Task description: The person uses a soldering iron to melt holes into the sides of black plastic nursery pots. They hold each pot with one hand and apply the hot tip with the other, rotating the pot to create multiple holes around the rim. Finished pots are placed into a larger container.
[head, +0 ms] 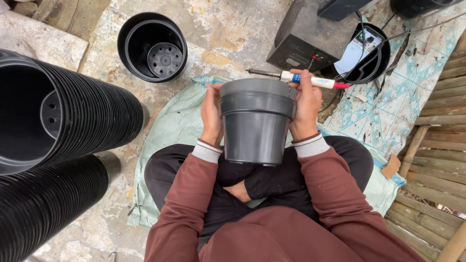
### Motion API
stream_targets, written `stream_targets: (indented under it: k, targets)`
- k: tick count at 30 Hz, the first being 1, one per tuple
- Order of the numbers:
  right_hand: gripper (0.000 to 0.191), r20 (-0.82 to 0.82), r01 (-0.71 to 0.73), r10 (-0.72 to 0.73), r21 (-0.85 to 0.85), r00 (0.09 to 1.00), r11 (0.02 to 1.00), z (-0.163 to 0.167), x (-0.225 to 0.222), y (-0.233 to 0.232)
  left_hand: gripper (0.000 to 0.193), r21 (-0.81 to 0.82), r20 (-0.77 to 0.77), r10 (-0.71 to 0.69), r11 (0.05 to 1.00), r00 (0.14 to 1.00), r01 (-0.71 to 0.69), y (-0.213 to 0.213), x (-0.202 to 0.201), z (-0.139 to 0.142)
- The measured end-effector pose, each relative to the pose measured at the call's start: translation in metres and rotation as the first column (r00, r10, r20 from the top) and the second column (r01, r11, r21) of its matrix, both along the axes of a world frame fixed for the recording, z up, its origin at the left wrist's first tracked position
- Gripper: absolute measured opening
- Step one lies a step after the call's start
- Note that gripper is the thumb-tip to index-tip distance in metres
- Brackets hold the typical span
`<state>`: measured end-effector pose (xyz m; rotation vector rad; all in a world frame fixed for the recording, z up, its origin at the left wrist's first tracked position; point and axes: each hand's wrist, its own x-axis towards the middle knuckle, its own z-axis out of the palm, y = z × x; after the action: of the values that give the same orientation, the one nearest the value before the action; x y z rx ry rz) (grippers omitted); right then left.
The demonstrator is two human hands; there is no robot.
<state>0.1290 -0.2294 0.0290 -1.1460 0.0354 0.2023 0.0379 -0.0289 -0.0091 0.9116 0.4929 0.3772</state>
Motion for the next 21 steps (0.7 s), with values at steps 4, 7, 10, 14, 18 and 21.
stream_targets:
  k: [4,7,10,14,18,21]
  targets:
    - [0.025,0.219,0.094,-0.048,-0.205,0.975,0.974,0.004,0.001,0.003,0.052,0.726,0.196,-0.102,0.684,0.975,-0.074,0.006,-0.009,0.033]
    - [0.021,0.298,0.102,0.004,-0.342,0.955,0.934,0.005,-0.004,0.009,0.038,0.946,0.143,-0.252,0.319,0.957,-0.057,-0.008,-0.019,0.043]
    - [0.02,0.288,0.055,0.049,-0.343,0.957,0.938,0.005,-0.005,0.01,0.032,0.921,-0.055,-0.1,0.379,0.993,0.09,-0.024,-0.017,0.037]
    - [0.017,0.259,0.017,0.048,-0.244,0.965,0.97,0.01,-0.001,0.007,0.04,0.903,-0.108,0.011,0.419,0.994,0.093,-0.032,-0.012,0.017]
    - [0.011,0.402,0.069,0.063,-0.305,0.913,0.95,0.019,-0.007,-0.009,0.04,0.885,-0.168,0.111,0.455,0.98,0.1,-0.028,-0.008,-0.001]
    - [0.008,0.396,0.061,0.078,-0.328,0.915,0.943,0.024,-0.02,-0.02,0.042,0.881,-0.23,0.173,0.456,0.958,0.129,-0.025,-0.002,-0.013]
